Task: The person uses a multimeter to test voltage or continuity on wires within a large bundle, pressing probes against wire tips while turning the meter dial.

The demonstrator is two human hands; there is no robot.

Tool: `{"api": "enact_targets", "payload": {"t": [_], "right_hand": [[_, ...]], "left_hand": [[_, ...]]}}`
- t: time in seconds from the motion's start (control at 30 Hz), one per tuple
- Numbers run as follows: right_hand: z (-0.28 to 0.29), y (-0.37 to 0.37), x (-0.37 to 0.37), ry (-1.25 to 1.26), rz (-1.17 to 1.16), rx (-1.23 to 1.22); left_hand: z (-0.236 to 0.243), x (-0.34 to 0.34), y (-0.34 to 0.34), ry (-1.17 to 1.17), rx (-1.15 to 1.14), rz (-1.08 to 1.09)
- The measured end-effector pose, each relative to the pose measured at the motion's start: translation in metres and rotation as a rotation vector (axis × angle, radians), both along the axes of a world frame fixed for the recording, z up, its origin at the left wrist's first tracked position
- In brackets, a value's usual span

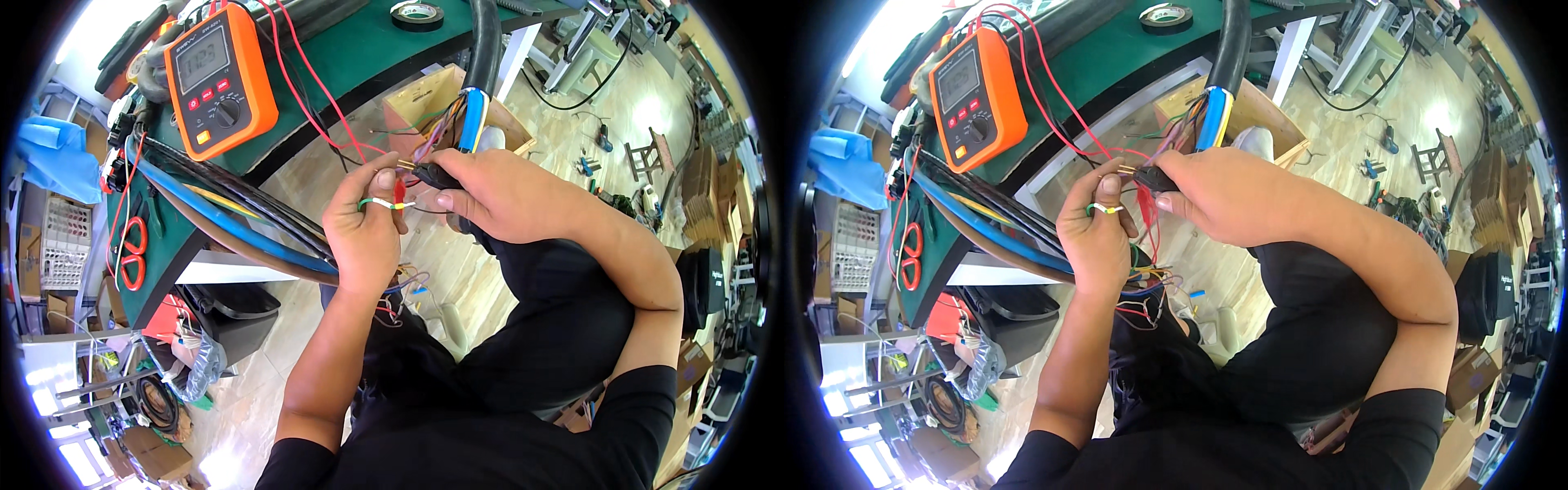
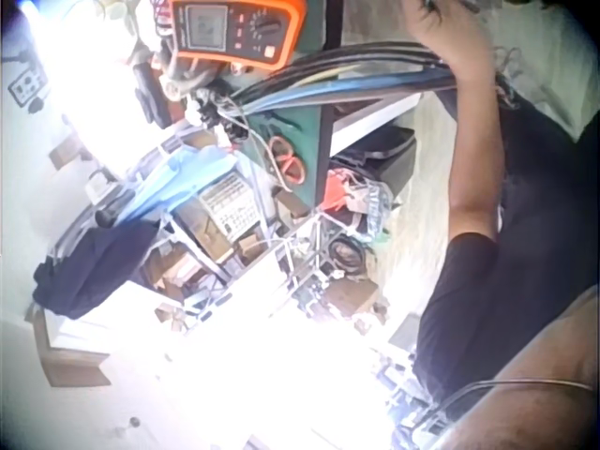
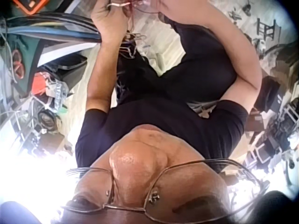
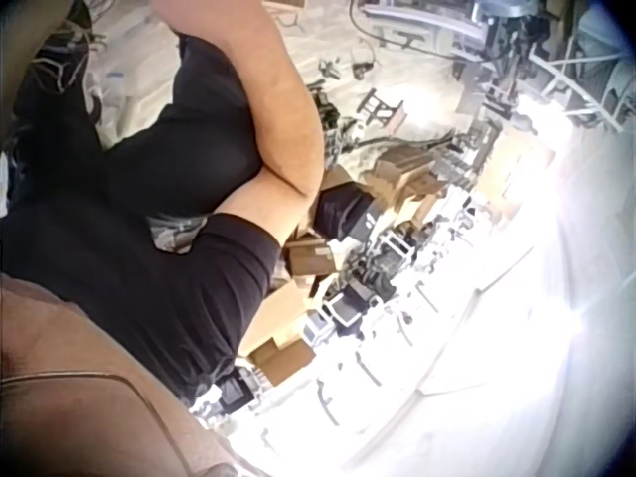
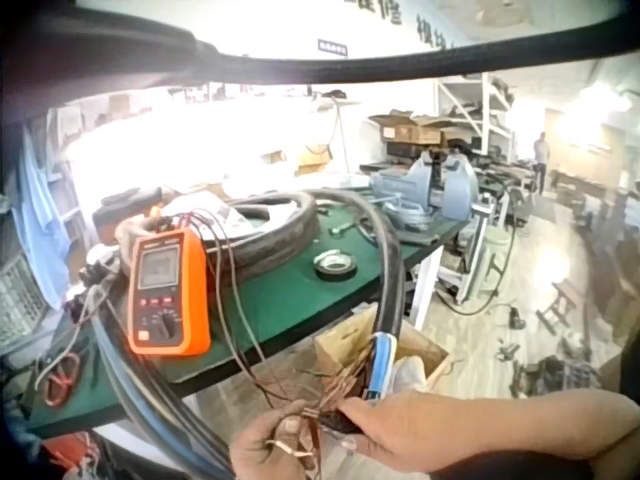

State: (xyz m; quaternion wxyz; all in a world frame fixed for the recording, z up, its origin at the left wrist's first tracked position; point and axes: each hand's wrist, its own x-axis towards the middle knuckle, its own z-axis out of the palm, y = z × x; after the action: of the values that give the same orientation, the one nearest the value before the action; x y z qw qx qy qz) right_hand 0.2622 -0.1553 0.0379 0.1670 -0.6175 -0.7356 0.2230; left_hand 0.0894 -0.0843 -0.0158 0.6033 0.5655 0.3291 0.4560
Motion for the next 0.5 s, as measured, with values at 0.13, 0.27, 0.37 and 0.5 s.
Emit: {"api": "enact_targets", "payload": {"t": [0.13, 0.27, 0.37, 0.5], "right_hand": [[0.002, 0.000, -0.003, 0.074, 0.000, -0.005], [0.007, 0.000, -0.004, 0.105, -0.027, -0.030], [0.004, 0.000, -0.002, 0.094, -0.027, 0.005], [0.003, 0.000, 0.004, 0.006, -0.033, -0.010]], "left_hand": [[-0.004, 0.002, 0.003, -0.024, 0.009, -0.008], [-0.003, 0.005, 0.010, -0.029, -0.013, -0.064], [-0.002, 0.011, 0.009, -0.046, -0.015, -0.065], [0.004, 0.012, 0.007, 0.025, 0.120, -0.111]]}}
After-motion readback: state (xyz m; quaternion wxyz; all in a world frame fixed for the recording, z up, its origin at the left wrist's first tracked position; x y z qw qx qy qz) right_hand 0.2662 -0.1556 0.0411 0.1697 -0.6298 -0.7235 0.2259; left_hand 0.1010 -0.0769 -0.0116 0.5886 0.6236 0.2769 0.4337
